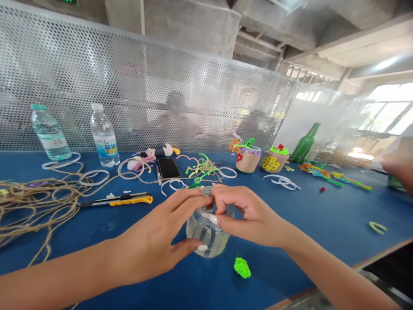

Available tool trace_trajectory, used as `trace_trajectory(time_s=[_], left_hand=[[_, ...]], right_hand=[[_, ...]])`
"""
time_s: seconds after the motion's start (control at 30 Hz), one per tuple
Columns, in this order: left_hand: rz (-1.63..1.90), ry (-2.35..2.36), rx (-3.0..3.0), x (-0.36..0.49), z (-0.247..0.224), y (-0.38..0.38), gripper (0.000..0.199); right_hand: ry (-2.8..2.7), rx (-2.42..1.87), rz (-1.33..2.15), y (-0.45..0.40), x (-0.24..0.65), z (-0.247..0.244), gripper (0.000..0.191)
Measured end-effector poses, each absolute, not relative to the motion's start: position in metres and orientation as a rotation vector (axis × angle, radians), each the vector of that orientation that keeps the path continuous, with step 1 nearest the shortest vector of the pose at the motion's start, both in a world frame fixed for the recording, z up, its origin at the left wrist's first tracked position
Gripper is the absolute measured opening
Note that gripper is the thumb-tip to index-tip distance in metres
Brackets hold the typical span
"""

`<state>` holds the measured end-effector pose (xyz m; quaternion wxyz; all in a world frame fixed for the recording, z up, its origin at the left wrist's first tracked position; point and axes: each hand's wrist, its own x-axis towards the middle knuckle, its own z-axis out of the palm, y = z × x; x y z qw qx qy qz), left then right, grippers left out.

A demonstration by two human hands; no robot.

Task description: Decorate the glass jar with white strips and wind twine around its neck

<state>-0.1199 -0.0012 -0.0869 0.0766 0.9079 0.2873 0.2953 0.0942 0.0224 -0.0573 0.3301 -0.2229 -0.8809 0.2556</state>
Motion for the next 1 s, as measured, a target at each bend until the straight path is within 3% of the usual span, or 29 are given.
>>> trace_trajectory(time_s=[0.3, 0.5, 0.77, 1.0], left_hand=[[0.953, 0.758, 2.660, -0.119, -0.074, -0.002, 0.044], [0.885, 0.883, 2.857, -0.116, -0.075, -0.015, 0.054], [0.956, 0.800, 2.714, -0.106, -0.064, 0.003, 0.008], [0.973, 0.624, 2.590, -0.097, -0.059, 0.016, 0.016]], right_hand=[[-2.202, -0.761, 0.642, 0.018, 0.083, -0.061, 0.032], [-2.271, -0.582, 0.691, 0.039, 0.085, -0.065, 0.040], [-2.334, -0.226, 0.894, 0.064, 0.091, -0.064, 0.045], [-2.119, -0.156, 1.067, 0.070, 0.117, -0.064, 0.046]])
